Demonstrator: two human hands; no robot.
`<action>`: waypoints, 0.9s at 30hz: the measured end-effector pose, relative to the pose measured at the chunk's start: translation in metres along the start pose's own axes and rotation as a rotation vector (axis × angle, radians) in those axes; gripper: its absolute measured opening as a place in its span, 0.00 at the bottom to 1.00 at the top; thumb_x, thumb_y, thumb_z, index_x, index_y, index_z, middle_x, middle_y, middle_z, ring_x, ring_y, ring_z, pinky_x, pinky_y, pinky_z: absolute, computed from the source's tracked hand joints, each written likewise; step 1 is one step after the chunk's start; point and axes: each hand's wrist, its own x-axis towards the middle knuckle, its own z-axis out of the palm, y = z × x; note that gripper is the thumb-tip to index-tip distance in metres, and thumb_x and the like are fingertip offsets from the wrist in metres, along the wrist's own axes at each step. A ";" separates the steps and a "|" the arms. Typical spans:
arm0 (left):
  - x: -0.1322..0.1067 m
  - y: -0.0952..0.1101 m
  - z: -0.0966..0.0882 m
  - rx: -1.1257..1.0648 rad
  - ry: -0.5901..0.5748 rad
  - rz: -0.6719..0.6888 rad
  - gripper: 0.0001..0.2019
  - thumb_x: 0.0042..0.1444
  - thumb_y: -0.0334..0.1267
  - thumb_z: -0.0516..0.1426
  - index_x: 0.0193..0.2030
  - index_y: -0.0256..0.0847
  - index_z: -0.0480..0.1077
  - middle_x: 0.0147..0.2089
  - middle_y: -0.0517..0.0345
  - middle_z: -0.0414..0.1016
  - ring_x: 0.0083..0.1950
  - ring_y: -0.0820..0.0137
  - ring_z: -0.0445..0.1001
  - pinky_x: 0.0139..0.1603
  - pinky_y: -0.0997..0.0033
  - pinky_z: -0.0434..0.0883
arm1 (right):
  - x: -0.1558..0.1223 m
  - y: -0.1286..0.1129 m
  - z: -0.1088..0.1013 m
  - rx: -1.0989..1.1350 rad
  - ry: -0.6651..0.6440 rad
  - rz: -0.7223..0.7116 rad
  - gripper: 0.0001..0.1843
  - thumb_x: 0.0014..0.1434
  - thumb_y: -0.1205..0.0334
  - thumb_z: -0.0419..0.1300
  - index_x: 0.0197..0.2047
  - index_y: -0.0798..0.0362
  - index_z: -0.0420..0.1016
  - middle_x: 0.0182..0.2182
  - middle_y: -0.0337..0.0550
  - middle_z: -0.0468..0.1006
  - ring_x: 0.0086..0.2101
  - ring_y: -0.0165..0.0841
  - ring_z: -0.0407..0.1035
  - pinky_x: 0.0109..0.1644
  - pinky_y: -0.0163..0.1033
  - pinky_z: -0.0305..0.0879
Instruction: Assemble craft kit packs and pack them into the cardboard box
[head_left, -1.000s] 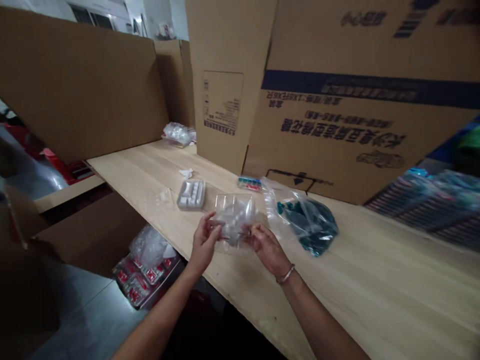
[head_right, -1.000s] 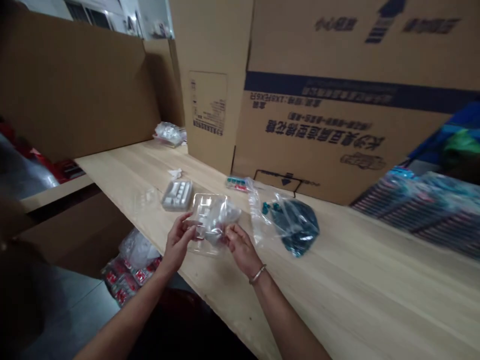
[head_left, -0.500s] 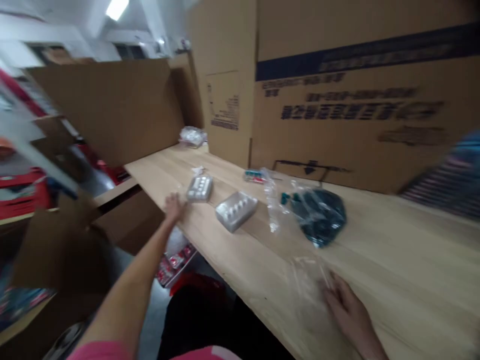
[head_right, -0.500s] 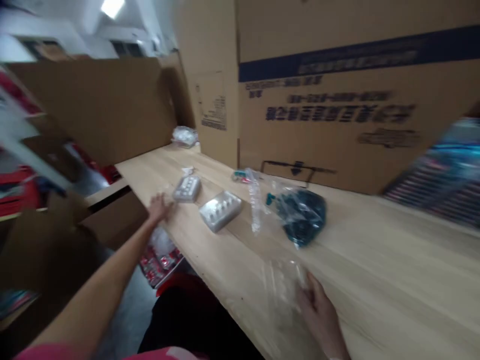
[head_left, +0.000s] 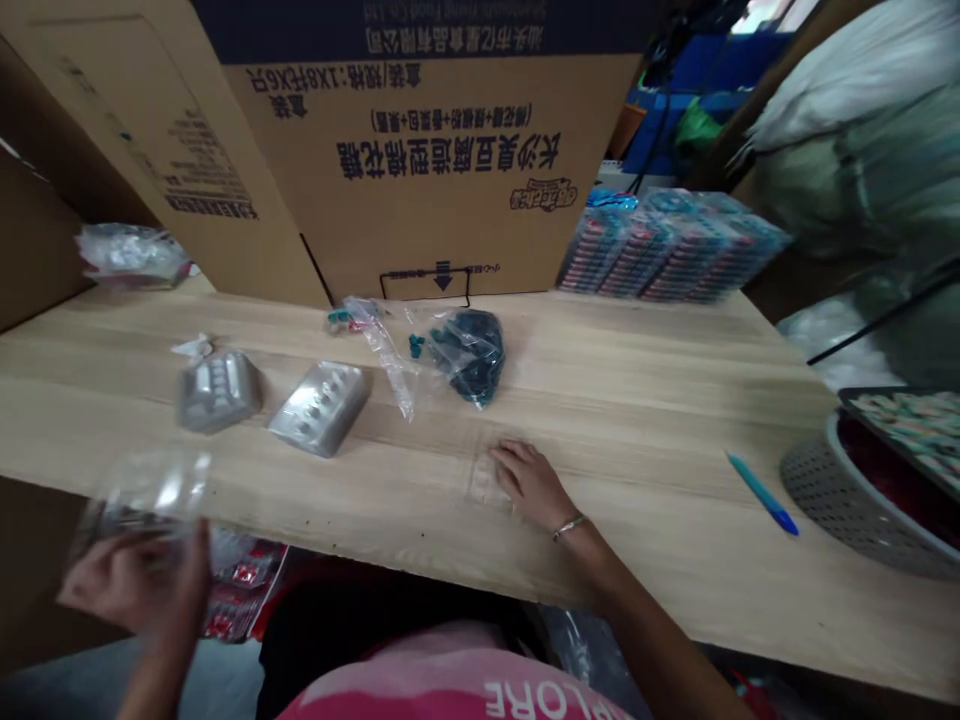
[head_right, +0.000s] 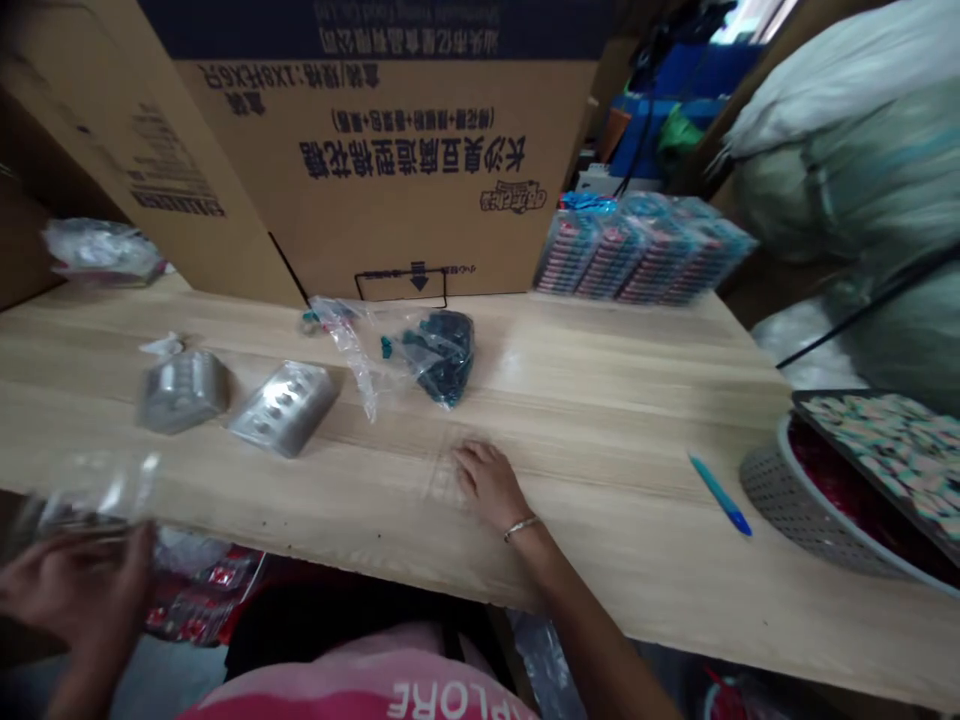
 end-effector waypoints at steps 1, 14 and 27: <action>-0.017 0.025 -0.004 -0.001 0.050 0.078 0.14 0.45 0.44 0.62 0.27 0.42 0.60 0.44 0.58 0.72 0.52 0.56 0.68 0.57 0.40 0.59 | 0.002 -0.002 -0.003 -0.030 -0.019 0.044 0.20 0.59 0.70 0.51 0.52 0.54 0.72 0.48 0.51 0.71 0.49 0.39 0.64 0.55 0.45 0.62; -0.020 0.190 0.032 -0.278 -1.093 0.400 0.14 0.47 0.35 0.55 0.43 0.38 0.66 0.54 0.45 0.70 0.66 0.51 0.53 0.65 0.40 0.46 | 0.026 -0.035 -0.016 -0.235 -0.198 0.535 0.19 0.64 0.66 0.45 0.56 0.54 0.65 0.43 0.51 0.67 0.35 0.36 0.70 0.35 0.37 0.63; -0.080 -0.009 -0.054 -0.083 -0.470 -0.513 0.13 0.56 0.42 0.51 0.45 0.38 0.65 0.49 0.47 0.71 0.53 0.62 0.68 0.55 0.57 0.65 | 0.014 -0.164 0.062 0.550 -0.391 -0.107 0.16 0.62 0.59 0.50 0.47 0.53 0.73 0.40 0.47 0.75 0.36 0.33 0.71 0.34 0.34 0.69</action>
